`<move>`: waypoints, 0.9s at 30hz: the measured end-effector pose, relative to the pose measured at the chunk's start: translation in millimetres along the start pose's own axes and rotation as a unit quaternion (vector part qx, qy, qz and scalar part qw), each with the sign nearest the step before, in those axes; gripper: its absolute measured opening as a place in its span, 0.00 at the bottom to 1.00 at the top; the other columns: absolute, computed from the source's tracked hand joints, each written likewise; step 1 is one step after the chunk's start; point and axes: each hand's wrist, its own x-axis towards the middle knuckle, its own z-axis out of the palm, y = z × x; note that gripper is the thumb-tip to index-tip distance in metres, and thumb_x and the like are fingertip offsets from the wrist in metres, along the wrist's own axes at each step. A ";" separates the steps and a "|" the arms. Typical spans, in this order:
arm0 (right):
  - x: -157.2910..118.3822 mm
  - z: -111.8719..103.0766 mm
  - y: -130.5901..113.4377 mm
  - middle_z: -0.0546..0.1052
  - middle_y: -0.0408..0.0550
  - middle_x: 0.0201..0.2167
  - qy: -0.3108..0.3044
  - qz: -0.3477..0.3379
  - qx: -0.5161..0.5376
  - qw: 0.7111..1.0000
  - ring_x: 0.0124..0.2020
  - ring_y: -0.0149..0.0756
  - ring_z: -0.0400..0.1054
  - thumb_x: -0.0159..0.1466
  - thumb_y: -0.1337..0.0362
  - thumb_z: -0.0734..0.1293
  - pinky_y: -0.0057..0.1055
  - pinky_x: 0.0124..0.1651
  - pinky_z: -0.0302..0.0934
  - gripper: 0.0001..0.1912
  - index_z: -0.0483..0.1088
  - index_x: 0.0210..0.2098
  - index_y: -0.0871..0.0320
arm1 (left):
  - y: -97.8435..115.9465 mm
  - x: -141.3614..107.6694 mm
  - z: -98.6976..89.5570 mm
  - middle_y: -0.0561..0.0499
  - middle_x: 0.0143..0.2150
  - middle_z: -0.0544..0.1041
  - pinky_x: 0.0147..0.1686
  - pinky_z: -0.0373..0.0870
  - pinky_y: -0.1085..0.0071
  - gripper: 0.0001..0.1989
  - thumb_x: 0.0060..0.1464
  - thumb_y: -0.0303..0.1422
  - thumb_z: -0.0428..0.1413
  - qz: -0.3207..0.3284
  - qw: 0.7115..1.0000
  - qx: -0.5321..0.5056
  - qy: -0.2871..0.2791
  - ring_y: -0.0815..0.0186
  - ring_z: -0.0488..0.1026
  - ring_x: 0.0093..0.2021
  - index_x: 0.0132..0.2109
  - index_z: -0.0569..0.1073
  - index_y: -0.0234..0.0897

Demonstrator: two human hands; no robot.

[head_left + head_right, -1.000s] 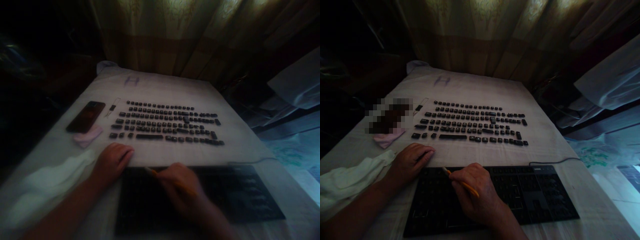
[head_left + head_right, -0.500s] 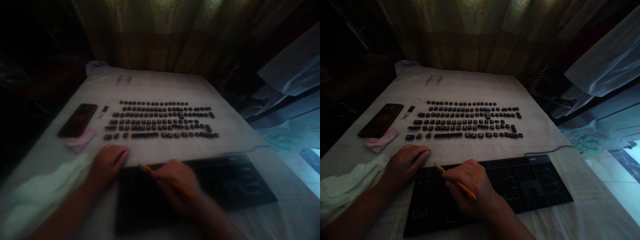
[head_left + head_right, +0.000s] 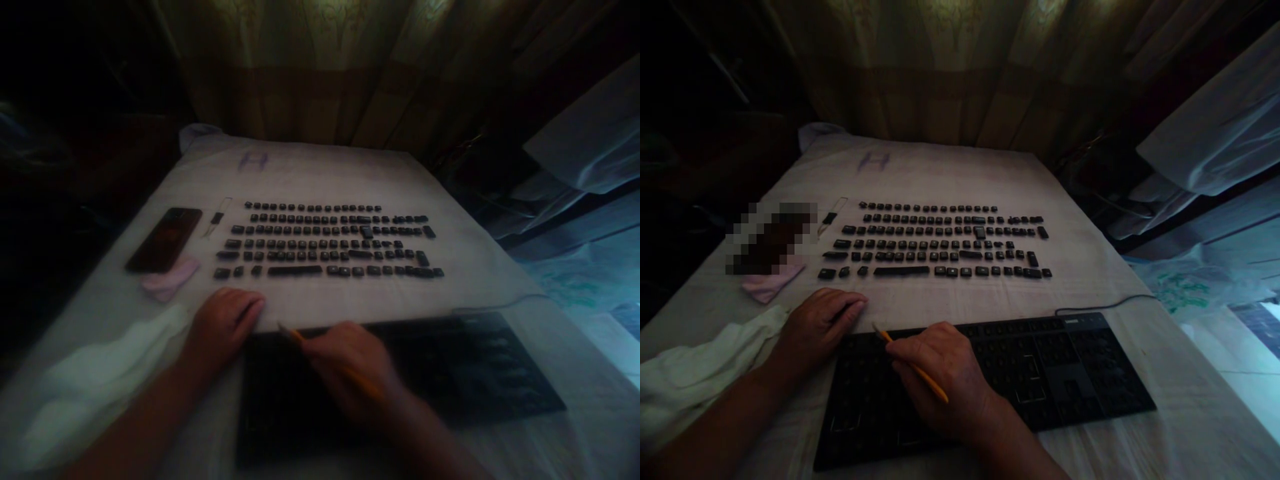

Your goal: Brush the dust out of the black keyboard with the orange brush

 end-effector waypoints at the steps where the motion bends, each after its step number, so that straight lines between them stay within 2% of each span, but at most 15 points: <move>1: 0.7 -0.7 -0.6 0.83 0.47 0.33 0.008 -0.002 0.003 1.000 0.31 0.34 0.76 0.70 0.70 0.63 0.32 0.37 0.68 0.08 0.72 0.46 0.56 | 0.0 -0.2 0.3 0.46 0.35 0.82 0.39 0.74 0.62 0.19 0.67 0.39 0.46 0.004 1.000 0.002 0.004 0.59 0.77 0.36 0.40 0.79 0.35; 4: 2.4 -2.3 -3.4 0.83 0.46 0.32 0.012 -0.003 0.011 1.000 0.29 0.34 0.76 0.69 0.71 0.64 0.32 0.35 0.68 0.08 0.73 0.45 0.57 | -0.4 -0.5 0.7 0.46 0.35 0.82 0.39 0.74 0.62 0.18 0.67 0.39 0.47 0.005 1.000 0.002 0.007 0.59 0.77 0.36 0.40 0.79 0.35; 10: 2.7 0.6 -4.4 0.83 0.46 0.31 -0.023 0.007 0.006 1.000 0.29 0.34 0.76 0.69 0.70 0.63 0.33 0.37 0.68 0.08 0.73 0.44 0.57 | -1.2 -0.7 -0.2 0.46 0.35 0.82 0.40 0.74 0.62 0.18 0.67 0.39 0.47 -0.006 1.000 -0.010 -0.001 0.59 0.77 0.37 0.40 0.79 0.36; 13: 4.2 -6.5 -2.3 0.84 0.46 0.34 -0.004 0.019 0.005 1.000 0.31 0.34 0.78 0.69 0.71 0.63 0.32 0.37 0.70 0.09 0.74 0.45 0.56 | -1.3 -0.8 0.0 0.46 0.36 0.82 0.41 0.74 0.61 0.17 0.67 0.39 0.48 -0.007 1.000 -0.011 -0.001 0.59 0.77 0.37 0.40 0.78 0.36; 16: 5.5 -25.0 -0.1 0.83 0.45 0.34 0.038 0.085 -0.004 0.996 0.33 0.35 0.79 0.67 0.71 0.65 0.31 0.38 0.71 0.08 0.73 0.44 0.55 | -1.9 -0.9 0.5 0.46 0.36 0.82 0.40 0.74 0.61 0.17 0.67 0.39 0.48 -0.002 1.000 -0.015 0.000 0.60 0.77 0.37 0.41 0.78 0.35; 19: 6.3 -47.3 2.1 0.82 0.42 0.31 0.076 0.166 0.017 0.983 0.31 0.34 0.78 0.67 0.70 0.65 0.27 0.34 0.72 0.08 0.71 0.43 0.53 | -3.4 -1.5 1.3 0.46 0.36 0.82 0.40 0.74 0.61 0.16 0.66 0.39 0.48 0.000 1.000 -0.022 0.000 0.59 0.77 0.37 0.41 0.78 0.35; 21: 7.0 -59.2 4.0 0.82 0.43 0.31 0.060 0.174 -0.009 0.983 0.31 0.35 0.78 0.66 0.69 0.67 0.28 0.34 0.72 0.05 0.73 0.39 0.53 | -4.3 -2.1 1.9 0.46 0.36 0.82 0.40 0.74 0.61 0.16 0.66 0.39 0.49 -0.001 1.000 -0.022 0.002 0.59 0.77 0.37 0.41 0.78 0.35; 23: 7.7 -66.7 6.0 0.82 0.44 0.30 0.010 0.162 -0.015 0.987 0.30 0.36 0.78 0.65 0.69 0.67 0.30 0.35 0.73 0.05 0.75 0.37 0.53 | -4.8 -2.5 2.5 0.46 0.36 0.82 0.40 0.73 0.60 0.16 0.66 0.39 0.49 0.000 1.000 -0.021 0.002 0.59 0.77 0.37 0.41 0.78 0.35; 27: 7.6 -68.5 9.5 0.83 0.45 0.32 -0.053 0.146 0.001 0.988 0.32 0.36 0.79 0.67 0.68 0.66 0.32 0.38 0.73 0.07 0.77 0.37 0.53 | -4.5 -2.3 2.5 0.46 0.35 0.82 0.39 0.73 0.61 0.16 0.66 0.39 0.49 0.000 1.000 -0.020 0.007 0.59 0.77 0.37 0.40 0.78 0.35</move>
